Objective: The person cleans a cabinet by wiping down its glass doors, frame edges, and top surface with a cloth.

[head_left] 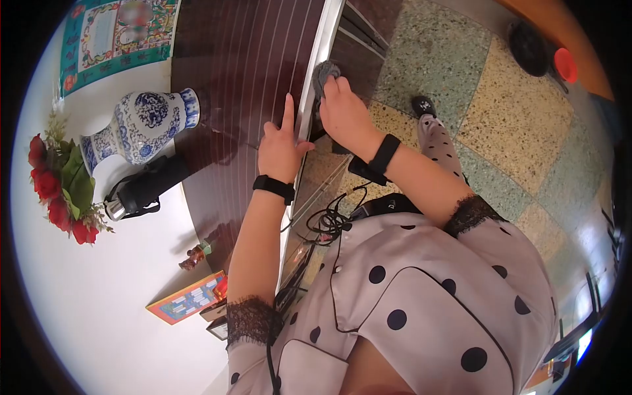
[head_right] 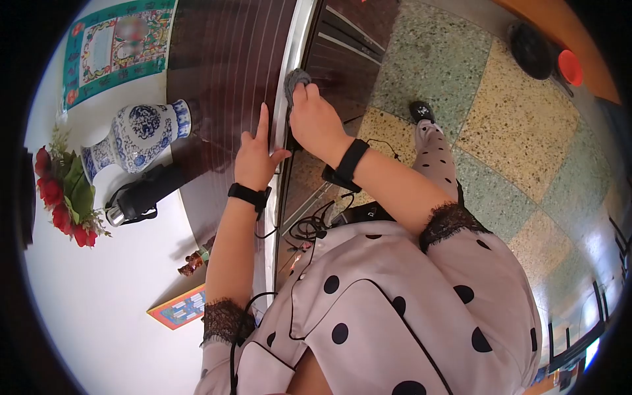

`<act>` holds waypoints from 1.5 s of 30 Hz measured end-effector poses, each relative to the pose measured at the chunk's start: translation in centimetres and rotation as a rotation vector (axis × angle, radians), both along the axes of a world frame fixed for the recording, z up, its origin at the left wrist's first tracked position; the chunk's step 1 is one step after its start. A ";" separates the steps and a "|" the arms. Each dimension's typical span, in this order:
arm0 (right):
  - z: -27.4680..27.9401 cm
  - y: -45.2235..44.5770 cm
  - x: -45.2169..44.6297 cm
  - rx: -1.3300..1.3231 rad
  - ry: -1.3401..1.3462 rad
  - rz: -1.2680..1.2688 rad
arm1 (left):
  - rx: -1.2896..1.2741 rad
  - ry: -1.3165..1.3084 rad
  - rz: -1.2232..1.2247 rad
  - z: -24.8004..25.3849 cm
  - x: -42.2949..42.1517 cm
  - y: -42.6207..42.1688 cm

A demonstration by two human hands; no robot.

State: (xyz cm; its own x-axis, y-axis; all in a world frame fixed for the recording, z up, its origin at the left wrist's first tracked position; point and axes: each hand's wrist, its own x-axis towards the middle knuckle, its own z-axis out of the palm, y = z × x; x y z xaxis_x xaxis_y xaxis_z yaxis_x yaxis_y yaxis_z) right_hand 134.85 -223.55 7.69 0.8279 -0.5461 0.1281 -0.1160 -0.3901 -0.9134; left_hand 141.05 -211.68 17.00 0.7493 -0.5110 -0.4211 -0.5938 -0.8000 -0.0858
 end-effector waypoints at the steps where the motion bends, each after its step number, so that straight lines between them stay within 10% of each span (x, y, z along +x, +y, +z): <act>1: 0.0 0.1 -0.2 -0.006 0.032 0.030 | 0.001 -0.003 -0.002 0.0 0.0 0.0; 45: -0.9 -0.5 -1.2 0.007 -0.078 0.085 | 0.035 -0.022 0.032 -0.3 -0.2 -0.3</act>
